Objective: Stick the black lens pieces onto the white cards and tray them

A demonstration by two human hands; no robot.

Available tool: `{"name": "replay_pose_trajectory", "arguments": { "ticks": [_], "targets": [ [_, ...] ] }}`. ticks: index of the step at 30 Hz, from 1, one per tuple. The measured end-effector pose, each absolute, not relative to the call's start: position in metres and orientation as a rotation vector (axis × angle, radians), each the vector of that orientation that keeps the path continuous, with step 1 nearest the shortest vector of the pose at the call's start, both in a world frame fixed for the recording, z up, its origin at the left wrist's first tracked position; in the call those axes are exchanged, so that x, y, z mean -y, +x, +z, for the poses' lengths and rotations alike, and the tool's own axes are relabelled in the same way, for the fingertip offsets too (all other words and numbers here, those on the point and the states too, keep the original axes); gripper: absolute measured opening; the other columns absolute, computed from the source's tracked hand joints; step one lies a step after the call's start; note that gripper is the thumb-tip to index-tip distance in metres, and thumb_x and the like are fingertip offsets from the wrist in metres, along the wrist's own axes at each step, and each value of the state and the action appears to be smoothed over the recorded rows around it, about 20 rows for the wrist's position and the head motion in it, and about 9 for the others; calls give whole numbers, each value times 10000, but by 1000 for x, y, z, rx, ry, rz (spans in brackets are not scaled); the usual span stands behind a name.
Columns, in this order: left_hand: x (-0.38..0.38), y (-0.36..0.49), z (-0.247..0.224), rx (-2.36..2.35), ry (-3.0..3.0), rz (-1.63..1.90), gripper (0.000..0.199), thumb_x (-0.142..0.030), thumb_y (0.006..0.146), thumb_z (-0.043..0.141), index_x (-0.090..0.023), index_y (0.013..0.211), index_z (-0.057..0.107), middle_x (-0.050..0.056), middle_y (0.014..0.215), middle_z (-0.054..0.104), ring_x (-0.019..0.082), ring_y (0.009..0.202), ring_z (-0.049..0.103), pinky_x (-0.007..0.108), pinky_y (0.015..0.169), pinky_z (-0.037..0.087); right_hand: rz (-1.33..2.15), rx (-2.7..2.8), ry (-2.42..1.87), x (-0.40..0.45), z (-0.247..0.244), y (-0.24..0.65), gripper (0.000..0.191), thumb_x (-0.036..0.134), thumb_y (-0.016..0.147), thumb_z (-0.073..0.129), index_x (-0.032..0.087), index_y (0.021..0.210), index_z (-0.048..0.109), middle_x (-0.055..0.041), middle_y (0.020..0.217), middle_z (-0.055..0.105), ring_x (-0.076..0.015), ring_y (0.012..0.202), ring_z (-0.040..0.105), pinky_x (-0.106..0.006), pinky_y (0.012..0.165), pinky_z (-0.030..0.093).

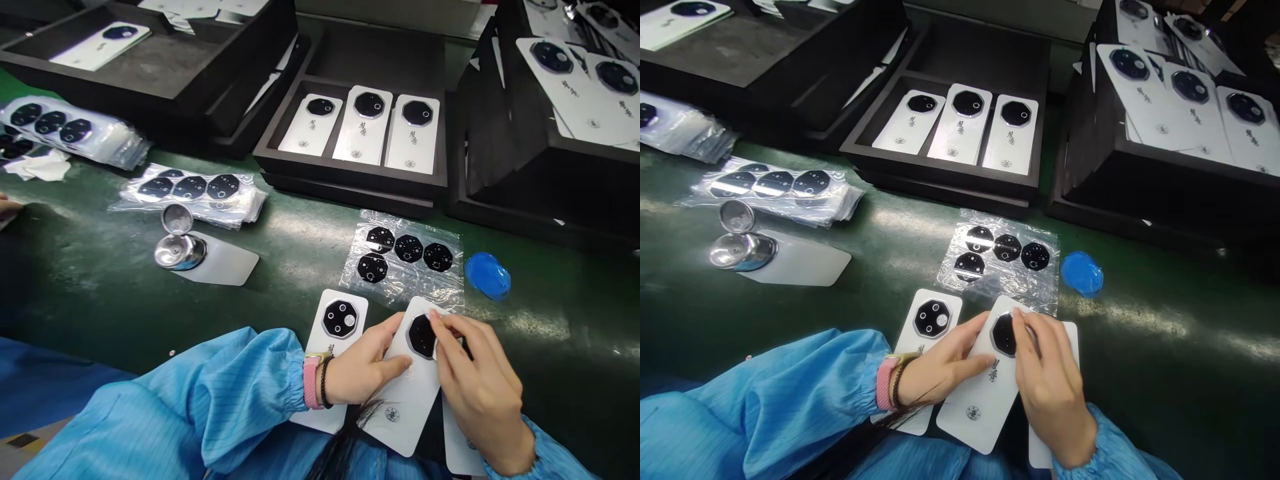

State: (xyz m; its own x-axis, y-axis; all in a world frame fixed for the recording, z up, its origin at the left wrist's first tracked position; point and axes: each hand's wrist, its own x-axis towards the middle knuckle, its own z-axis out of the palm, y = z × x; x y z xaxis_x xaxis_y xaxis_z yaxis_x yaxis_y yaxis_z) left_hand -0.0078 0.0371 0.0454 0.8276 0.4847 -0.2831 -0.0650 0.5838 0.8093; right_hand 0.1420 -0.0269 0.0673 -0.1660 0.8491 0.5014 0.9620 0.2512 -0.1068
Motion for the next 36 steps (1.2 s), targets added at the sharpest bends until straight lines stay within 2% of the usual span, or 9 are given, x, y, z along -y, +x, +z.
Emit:
{"name": "replay_pose_trajectory", "arguments": {
  "ticks": [5, 10, 14, 17, 20, 23, 30, 33, 36],
  "targets": [
    [-37, -6, 46, -508, 929, 432, 382, -166, 791, 584, -164, 1171, 550, 64, 1184, 596, 240, 1120, 530, 378, 998, 392, -282, 2197, -1552, 47, 56, 126, 342, 12, 870, 465, 78, 1188, 571, -156, 967, 670, -272, 934, 648, -387, 780, 573],
    [-37, -7, 46, -508, 929, 354, 420, -212, 802, 602, -166, 1212, 521, 69, 1129, 620, 240, 1022, 583, 344, 848, 470, -191, 2202, -1533, 64, 56, 144, 411, 40, 870, 488, 122, 1270, 533, -144, 1036, 670, -282, 1005, 628, -384, 781, 573],
    [-35, -7, 44, -486, 851, 341, 453, -233, 791, 616, -181, 1227, 505, 66, 1139, 620, 241, 1013, 596, 306, 759, 487, -324, 2116, -1592, 42, 67, 153, 387, 16, 854, 504, 123, 1222, 559, -130, 944, 653, -246, 904, 640, -374, 760, 569],
    [-35, -7, 43, -484, 869, 372, 455, -224, 787, 618, -180, 1226, 506, 65, 1160, 614, 241, 1042, 586, 327, 818, 480, -343, 2070, -1619, 28, 68, 142, 337, -1, 852, 486, 103, 1154, 594, -123, 891, 644, -229, 859, 636, -363, 757, 570],
    [-36, -6, 45, -481, 909, 424, 420, -203, 780, 633, -166, 1186, 533, 61, 1144, 622, 242, 1094, 559, 365, 944, 432, -342, 2137, -1572, 33, 64, 127, 285, 7, 855, 475, 49, 1101, 611, -160, 913, 656, -265, 896, 642, -389, 771, 574],
    [-37, -5, 48, -475, 907, 420, 367, -196, 786, 643, -160, 1142, 559, 62, 1121, 628, 240, 1117, 543, 371, 986, 400, -268, 2246, -1500, 51, 59, 126, 297, -26, 828, 488, 44, 1085, 622, -166, 949, 668, -274, 922, 646, -364, 780, 581],
    [-35, -6, 46, -438, 807, 330, 457, -237, 777, 666, -169, 1202, 513, 69, 1075, 631, 215, 935, 617, 316, 785, 474, -330, 2065, -1573, 42, 63, 153, 289, -9, 844, 513, 72, 1108, 599, -141, 926, 621, -233, 895, 614, -358, 760, 567],
    [-35, -6, 44, -426, 797, 342, 476, -222, 762, 667, -167, 1208, 509, 59, 1052, 641, 199, 904, 621, 294, 760, 467, -365, 2016, -1627, 29, 62, 145, 273, 5, 878, 453, 87, 1082, 615, -120, 888, 623, -205, 867, 615, -333, 766, 566],
    [-35, -6, 44, -439, 804, 379, 449, -169, 750, 650, -160, 1182, 527, 52, 1039, 648, 193, 913, 621, 293, 790, 457, -417, 2075, -1619, 38, 55, 130, 291, 2, 876, 435, 61, 1091, 622, -139, 922, 654, -235, 933, 628, -355, 816, 559]
  ]
}}
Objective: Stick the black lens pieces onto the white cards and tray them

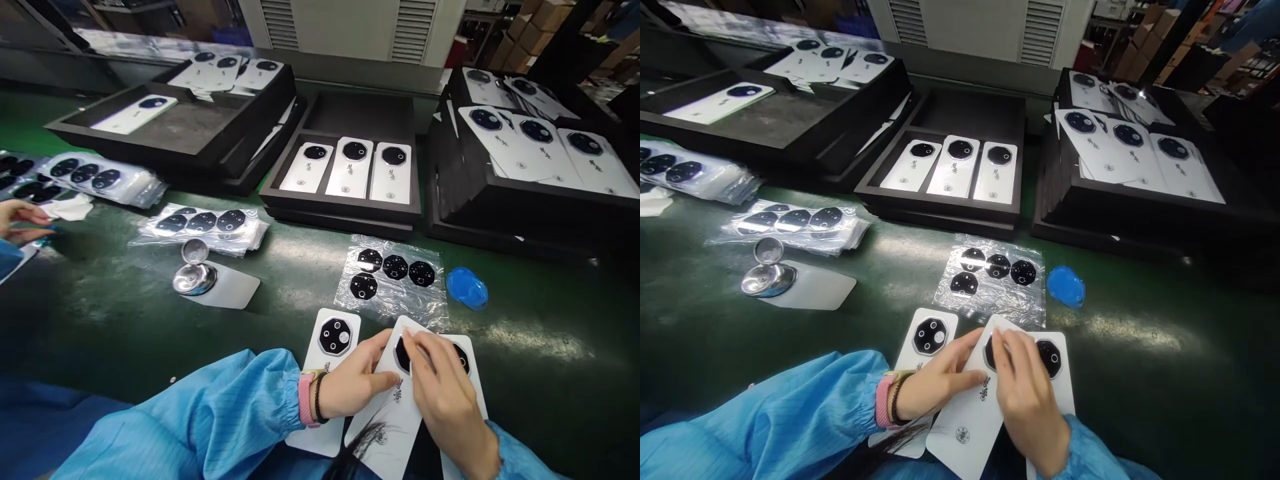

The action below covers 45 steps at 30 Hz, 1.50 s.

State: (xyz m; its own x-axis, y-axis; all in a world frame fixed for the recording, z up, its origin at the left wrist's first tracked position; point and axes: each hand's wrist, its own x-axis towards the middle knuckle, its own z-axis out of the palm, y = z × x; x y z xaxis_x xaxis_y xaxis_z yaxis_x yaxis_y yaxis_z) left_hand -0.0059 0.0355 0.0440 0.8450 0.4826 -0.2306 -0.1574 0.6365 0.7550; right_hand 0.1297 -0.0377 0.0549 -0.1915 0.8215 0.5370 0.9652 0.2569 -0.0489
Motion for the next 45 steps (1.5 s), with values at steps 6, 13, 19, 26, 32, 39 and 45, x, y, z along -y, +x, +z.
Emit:
{"name": "replay_pose_trajectory", "arguments": {
  "ticks": [6, 13, 19, 26, 32, 39, 45],
  "targets": [
    [-35, -6, 45, -415, 831, 367, 360, -150, 773, 621, -155, 1128, 557, 61, 1071, 642, 205, 965, 612, 310, 842, 444, -360, 2253, -1500, 71, 51, 139, 304, 39, 875, 470, 80, 1139, 615, -124, 999, 673, -239, 997, 626, -327, 817, 566],
    [-35, -6, 46, -384, 865, 367, 398, -142, 783, 603, -165, 1173, 526, 50, 1060, 643, 199, 962, 617, 291, 808, 454, -404, 2003, -1638, 41, 65, 138, 275, -7, 862, 466, 60, 1085, 612, -144, 902, 629, -226, 893, 618, -348, 780, 559],
    [-38, -7, 47, -405, 983, 407, 360, -182, 798, 626, -156, 1151, 561, 67, 1123, 623, 222, 1044, 584, 340, 928, 423, -358, 2235, -1567, 69, 50, 124, 324, -21, 841, 465, 47, 1121, 612, -143, 1008, 658, -249, 1011, 609, -337, 847, 549],
    [-40, -8, 46, -338, 889, 343, 410, -217, 814, 634, -176, 1206, 522, 77, 1113, 625, 216, 1002, 611, 303, 807, 480, -299, 2046, -1622, 80, 66, 151, 374, -30, 826, 517, 102, 1168, 593, -137, 1021, 603, -251, 992, 598, -359, 777, 551],
    [-39, -9, 48, -344, 1010, 348, 406, -186, 821, 603, -178, 1219, 520, 81, 1148, 602, 229, 1047, 588, 344, 875, 472, -279, 1929, -1686, 57, 76, 143, 342, 11, 855, 511, 140, 1160, 596, -108, 953, 619, -227, 916, 610, -353, 740, 550],
    [-38, -9, 50, -360, 1192, 388, 363, -174, 835, 579, -172, 1197, 551, 72, 1163, 593, 230, 1088, 555, 377, 997, 404, -276, 2080, -1583, 55, 69, 122, 283, 12, 879, 429, 51, 1069, 636, -149, 930, 667, -250, 924, 627, -360, 780, 562],
    [-38, -10, 46, -323, 979, 390, 471, -328, 831, 648, -184, 1257, 506, 88, 1129, 616, 255, 1068, 585, 394, 945, 453, -106, 2033, -1704, 108, 67, 143, 474, 64, 876, 464, 187, 1330, 521, -73, 906, 669, -218, 854, 648, -302, 684, 550]
  ]
}}
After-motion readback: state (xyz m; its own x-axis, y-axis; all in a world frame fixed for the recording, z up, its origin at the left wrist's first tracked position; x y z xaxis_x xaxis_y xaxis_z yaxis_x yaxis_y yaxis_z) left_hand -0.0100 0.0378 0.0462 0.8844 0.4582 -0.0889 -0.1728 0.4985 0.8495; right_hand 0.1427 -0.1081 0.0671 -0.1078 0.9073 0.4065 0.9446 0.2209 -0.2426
